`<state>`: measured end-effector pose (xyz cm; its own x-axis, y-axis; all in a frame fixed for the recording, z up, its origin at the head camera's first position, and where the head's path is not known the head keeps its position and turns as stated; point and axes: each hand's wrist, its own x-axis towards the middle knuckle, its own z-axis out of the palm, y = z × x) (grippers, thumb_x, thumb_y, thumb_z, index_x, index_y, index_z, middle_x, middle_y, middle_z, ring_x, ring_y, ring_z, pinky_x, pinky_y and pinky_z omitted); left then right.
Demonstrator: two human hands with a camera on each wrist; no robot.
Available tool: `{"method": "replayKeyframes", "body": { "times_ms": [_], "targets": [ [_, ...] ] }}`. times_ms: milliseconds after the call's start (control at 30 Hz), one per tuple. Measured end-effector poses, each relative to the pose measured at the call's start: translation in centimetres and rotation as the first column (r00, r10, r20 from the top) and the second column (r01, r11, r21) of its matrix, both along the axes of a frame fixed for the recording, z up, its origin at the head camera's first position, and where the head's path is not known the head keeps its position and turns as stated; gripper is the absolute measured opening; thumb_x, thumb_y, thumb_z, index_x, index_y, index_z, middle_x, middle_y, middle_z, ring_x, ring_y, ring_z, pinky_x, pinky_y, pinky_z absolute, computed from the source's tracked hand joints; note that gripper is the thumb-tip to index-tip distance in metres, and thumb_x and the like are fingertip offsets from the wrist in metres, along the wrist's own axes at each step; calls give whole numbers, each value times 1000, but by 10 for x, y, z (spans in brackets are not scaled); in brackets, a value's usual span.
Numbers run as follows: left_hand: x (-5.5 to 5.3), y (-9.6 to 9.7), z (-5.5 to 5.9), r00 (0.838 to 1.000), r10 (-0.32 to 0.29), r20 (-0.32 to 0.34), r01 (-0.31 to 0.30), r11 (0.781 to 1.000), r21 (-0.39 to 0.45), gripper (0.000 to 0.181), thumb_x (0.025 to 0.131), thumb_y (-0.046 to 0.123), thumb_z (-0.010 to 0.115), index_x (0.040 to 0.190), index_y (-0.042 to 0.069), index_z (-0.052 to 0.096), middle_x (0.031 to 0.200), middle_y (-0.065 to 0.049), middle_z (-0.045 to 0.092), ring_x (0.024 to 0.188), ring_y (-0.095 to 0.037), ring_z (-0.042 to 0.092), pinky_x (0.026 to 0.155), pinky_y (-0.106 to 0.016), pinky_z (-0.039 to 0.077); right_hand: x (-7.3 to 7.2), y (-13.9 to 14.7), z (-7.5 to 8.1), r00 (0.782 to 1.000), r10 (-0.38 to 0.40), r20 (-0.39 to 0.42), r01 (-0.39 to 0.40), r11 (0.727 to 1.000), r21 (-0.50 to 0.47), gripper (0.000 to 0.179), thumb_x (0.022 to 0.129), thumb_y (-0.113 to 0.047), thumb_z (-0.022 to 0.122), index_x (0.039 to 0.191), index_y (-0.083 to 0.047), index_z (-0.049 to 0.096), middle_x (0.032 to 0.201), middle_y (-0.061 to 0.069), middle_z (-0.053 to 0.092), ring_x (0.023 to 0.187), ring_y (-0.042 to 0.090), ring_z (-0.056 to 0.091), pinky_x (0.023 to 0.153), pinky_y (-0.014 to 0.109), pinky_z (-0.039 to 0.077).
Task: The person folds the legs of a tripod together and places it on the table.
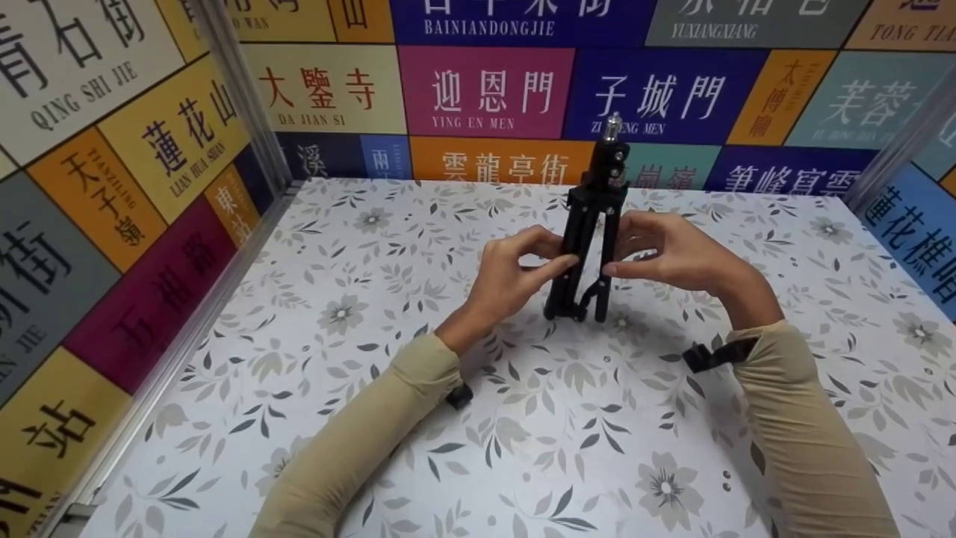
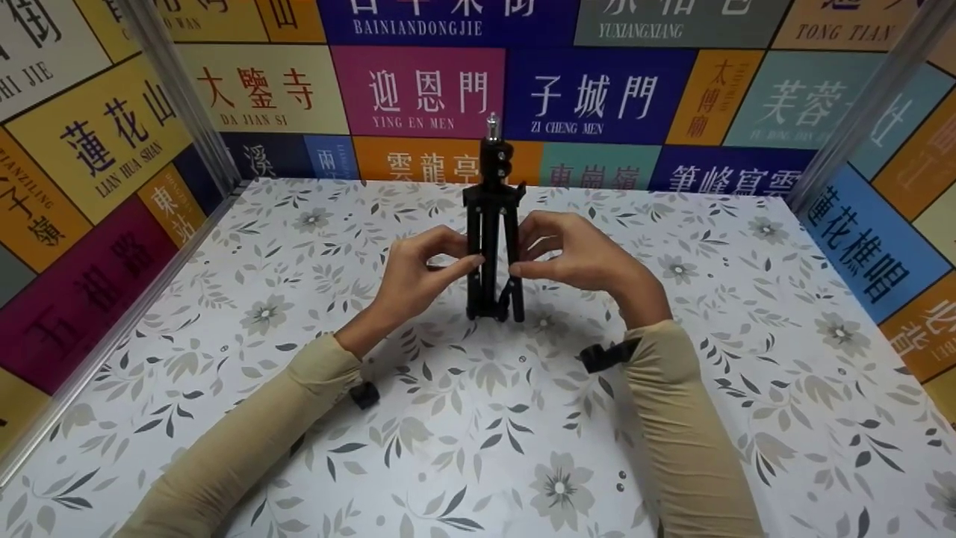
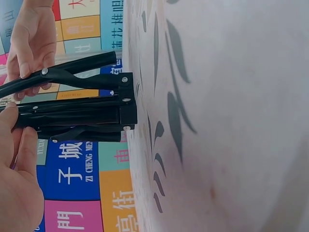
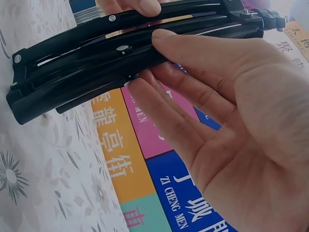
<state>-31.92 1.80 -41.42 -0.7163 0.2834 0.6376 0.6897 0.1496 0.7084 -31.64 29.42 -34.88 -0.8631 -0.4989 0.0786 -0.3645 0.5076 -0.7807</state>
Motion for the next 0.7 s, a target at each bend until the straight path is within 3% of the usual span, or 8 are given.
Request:
{"method": "replayKeyframes", "body": {
  "times_ms": [233, 700],
  "targets": [
    [2, 1, 0, 999, -22, 43, 21, 1000, 23, 18, 97, 25, 84, 109, 13, 79, 103, 0, 84, 95, -9, 80, 83, -26, 69, -3, 0, -3, 1000, 26, -10, -27, 1000, -15, 38, 95, -22, 88, 127, -11, 70, 121, 12, 78, 114, 19, 76, 98, 32, 66],
    [2, 1, 0, 998, -51, 47, 50, 998, 35, 17, 98, 23, 83, 109, 11, 78, 104, -2, 84, 96, -8, 80, 84, -24, 69, -2, -6, -2, 999, 12, -34, -12, 1000, -8, 45, 95, -20, 87, 136, -11, 68, 123, 12, 77, 113, 16, 75, 100, 29, 66]
  ]
}}
